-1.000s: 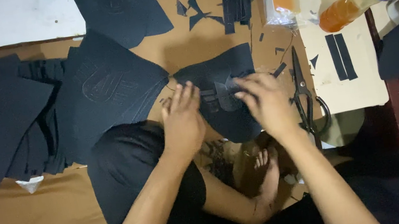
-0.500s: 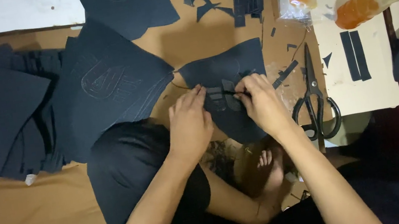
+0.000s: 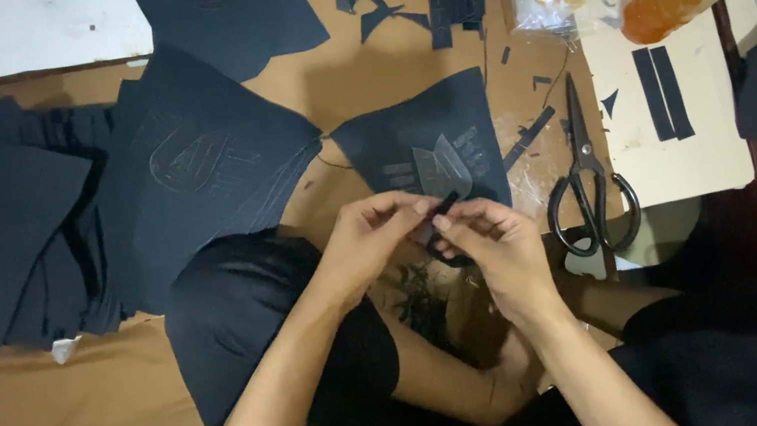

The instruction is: Trimming and scraping excess material from leather shoe components using scissors and a small hand tool

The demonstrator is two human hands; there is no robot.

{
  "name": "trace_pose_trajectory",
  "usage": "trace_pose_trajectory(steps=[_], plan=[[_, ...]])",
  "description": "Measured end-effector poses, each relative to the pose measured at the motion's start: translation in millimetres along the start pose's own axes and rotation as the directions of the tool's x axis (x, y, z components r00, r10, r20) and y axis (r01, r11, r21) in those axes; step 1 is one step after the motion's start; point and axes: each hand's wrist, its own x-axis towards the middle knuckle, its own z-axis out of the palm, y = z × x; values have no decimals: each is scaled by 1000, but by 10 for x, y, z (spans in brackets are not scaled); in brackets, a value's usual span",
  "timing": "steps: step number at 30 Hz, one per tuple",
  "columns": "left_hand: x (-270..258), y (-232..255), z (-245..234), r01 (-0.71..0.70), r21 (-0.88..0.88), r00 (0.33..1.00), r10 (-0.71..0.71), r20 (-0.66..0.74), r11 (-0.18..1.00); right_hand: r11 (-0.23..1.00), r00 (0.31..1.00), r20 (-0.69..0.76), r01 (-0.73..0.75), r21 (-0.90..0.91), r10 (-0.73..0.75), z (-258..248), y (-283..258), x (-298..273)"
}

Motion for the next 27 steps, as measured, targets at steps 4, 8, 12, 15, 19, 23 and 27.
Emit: trace_pose_trajectory(steps=[4,8,12,15,19,23,27], plan=[[-14,-25,-4,-54,63,998,53,25,997,998,999,9,-51,-41,51,24,-42,-102],[-59,41,-16,-21,60,999,19,43,998,955,997,4,-74,-288,78,51,-335,-301],[-67,-23,-50,-34,125,998,29,48,992,754,930,-94,226,-617,-355,-562,-190,-133],[-51,72,-32,-95,301,994,73,85,949,581,882,-92,223,-783,-462,-771,-159,-84],[-69,158,-23,-88,362,995,68,68,928,586,917,-94,167,-793,-388,-743,-191,-149],[-21,3,-101,-84,230,993,62,102,970,204,902,-158,-80,-976,-403,-1163,-35,58],[-24,-22,-55,-87,161,992,71,102,983,318,919,-161,-42,-947,-361,-1398,109,230]])
